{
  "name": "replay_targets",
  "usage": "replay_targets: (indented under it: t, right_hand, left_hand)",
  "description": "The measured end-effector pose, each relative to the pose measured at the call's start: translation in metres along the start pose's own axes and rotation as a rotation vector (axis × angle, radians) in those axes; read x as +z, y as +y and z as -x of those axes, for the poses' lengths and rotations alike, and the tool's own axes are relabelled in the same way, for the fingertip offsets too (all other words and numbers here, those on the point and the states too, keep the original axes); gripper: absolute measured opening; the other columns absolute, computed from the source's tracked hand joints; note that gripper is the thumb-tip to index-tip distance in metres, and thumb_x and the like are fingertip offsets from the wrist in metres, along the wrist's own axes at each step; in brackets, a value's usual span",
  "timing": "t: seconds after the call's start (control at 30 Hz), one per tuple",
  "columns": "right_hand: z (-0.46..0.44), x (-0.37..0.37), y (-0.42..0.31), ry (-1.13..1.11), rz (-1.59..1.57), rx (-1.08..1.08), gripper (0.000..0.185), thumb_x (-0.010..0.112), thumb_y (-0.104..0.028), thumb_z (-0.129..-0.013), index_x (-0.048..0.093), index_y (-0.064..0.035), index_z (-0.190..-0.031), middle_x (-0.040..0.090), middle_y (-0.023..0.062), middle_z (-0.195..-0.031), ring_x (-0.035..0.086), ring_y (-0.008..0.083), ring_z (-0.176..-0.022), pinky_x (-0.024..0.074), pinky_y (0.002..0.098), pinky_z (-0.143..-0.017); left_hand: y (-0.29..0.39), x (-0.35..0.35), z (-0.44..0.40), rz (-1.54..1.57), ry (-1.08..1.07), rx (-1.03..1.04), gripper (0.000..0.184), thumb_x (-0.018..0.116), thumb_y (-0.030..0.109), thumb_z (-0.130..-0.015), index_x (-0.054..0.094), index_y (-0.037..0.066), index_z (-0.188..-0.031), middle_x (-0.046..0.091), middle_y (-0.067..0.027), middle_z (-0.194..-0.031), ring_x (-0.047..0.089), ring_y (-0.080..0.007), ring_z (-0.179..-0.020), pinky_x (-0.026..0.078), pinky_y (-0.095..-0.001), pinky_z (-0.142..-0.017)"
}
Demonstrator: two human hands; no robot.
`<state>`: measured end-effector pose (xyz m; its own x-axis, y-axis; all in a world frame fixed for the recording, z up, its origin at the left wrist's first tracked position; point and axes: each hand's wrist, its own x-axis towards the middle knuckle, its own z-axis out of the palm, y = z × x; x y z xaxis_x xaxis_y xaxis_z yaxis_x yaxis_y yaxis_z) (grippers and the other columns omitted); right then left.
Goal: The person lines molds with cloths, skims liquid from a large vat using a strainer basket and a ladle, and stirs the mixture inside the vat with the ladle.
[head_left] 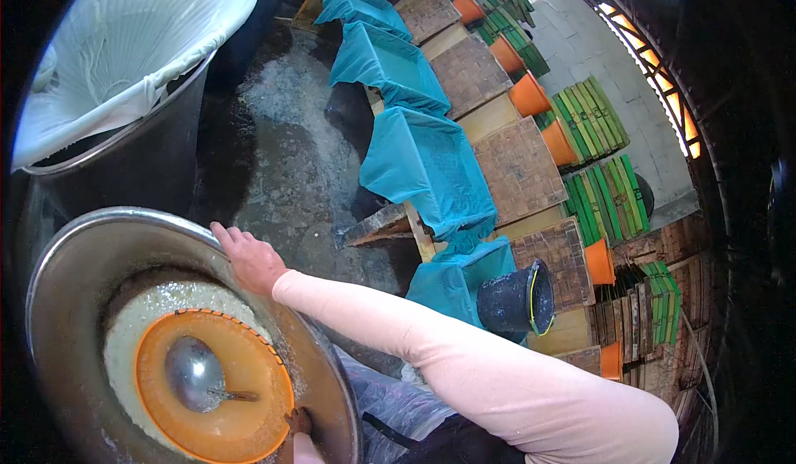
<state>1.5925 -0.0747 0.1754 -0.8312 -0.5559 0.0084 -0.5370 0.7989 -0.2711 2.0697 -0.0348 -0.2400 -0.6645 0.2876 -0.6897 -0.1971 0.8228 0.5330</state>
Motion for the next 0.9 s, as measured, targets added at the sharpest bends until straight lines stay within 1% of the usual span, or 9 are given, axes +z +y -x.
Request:
replay_targets:
  t: [0.2,0.33,0.4,0.47,0.67,0.77,0.8,0.87,0.9]
  right_hand:
    - [0.0,0.0,0.001,-0.016,-0.021,0.011,0.07,0.059,-0.002,-0.077,0.032,-0.0004,-0.141,0.056,0.0192,-0.111,0.061,0.0334,-0.099,0.0543,0.0411,-0.08]
    - [0.0,0.002,0.002,0.007,-0.016,0.008,0.068,0.056,-0.002,-0.078,0.031,-0.0014,-0.142,0.056,0.0178,-0.108,0.061,0.0331,-0.098,0.0545,0.0408,-0.078]
    - [0.0,0.004,0.003,-0.002,-0.015,0.001,0.072,0.061,-0.002,-0.075,0.032,0.0002,-0.141,0.055,0.0186,-0.11,0.061,0.0325,-0.099,0.0545,0.04,-0.079]
    - [0.0,0.006,0.003,0.002,-0.013,0.007,0.071,0.06,-0.001,-0.075,0.032,0.0004,-0.141,0.056,0.0185,-0.11,0.061,0.0323,-0.098,0.0545,0.0399,-0.078]
    - [0.0,0.004,0.003,0.013,-0.011,0.007,0.069,0.059,-0.002,-0.077,0.033,0.0007,-0.141,0.056,0.0183,-0.109,0.061,0.0319,-0.097,0.0546,0.0399,-0.077]
    - [0.0,0.004,0.002,0.006,-0.008,0.006,0.071,0.059,-0.003,-0.077,0.032,0.0003,-0.142,0.056,0.0176,-0.108,0.062,0.0317,-0.097,0.0548,0.0395,-0.077]
    - [0.0,0.003,0.001,0.0,-0.005,0.011,0.072,0.059,-0.004,-0.076,0.031,-0.0001,-0.143,0.056,0.017,-0.107,0.062,0.0314,-0.097,0.055,0.0391,-0.077]
    - [0.001,0.001,0.001,0.001,0.0,0.006,0.073,0.06,-0.004,-0.076,0.031,-0.0002,-0.142,0.056,0.0168,-0.107,0.062,0.031,-0.097,0.055,0.0388,-0.077]
    - [0.001,0.001,0.001,0.004,0.006,0.001,0.074,0.061,-0.004,-0.075,0.031,-0.0003,-0.142,0.055,0.0165,-0.107,0.062,0.0306,-0.097,0.0551,0.0384,-0.077]
  left_hand:
    - [-0.002,0.003,-0.002,-0.032,0.006,0.006,0.031,0.046,0.021,-0.091,0.062,0.015,-0.118,0.059,-0.0054,-0.118,0.048,-0.0256,-0.119,0.028,-0.0662,-0.1]
    - [-0.005,0.006,-0.004,-0.059,0.008,0.019,0.032,0.046,0.021,-0.091,0.061,0.015,-0.119,0.059,-0.0056,-0.118,0.048,-0.0261,-0.119,0.028,-0.0663,-0.101]
    - [-0.006,0.008,-0.006,-0.081,0.008,0.022,0.032,0.046,0.021,-0.091,0.061,0.015,-0.119,0.058,-0.0058,-0.118,0.048,-0.0264,-0.119,0.028,-0.0663,-0.101]
    - [-0.005,0.011,-0.005,-0.109,0.01,0.028,0.032,0.046,0.021,-0.091,0.061,0.015,-0.119,0.058,-0.0059,-0.118,0.048,-0.0266,-0.119,0.027,-0.0663,-0.101]
    - [-0.004,0.001,0.004,0.051,0.12,0.049,0.031,0.046,0.02,-0.092,0.06,0.013,-0.119,0.057,-0.0076,-0.12,0.047,-0.027,-0.12,0.025,-0.0661,-0.103]
    - [-0.014,0.029,-0.009,-0.067,0.152,0.059,0.032,0.046,0.019,-0.092,0.06,0.012,-0.119,0.057,-0.0077,-0.122,0.047,-0.0259,-0.12,0.024,-0.0653,-0.104]
    - [-0.01,0.023,-0.006,-0.064,0.151,0.056,0.032,0.046,0.019,-0.092,0.06,0.012,-0.119,0.057,-0.0077,-0.122,0.047,-0.0259,-0.12,0.024,-0.0653,-0.104]
    - [-0.004,0.007,-0.001,0.02,0.024,0.047,0.032,0.046,0.018,-0.092,0.059,0.011,-0.12,0.056,-0.0074,-0.126,0.047,-0.0246,-0.12,0.024,-0.0644,-0.104]
    - [-0.004,0.004,-0.002,0.019,0.022,0.046,0.032,0.046,0.018,-0.092,0.059,0.011,-0.12,0.056,-0.0074,-0.126,0.047,-0.0246,-0.12,0.024,-0.0644,-0.104]
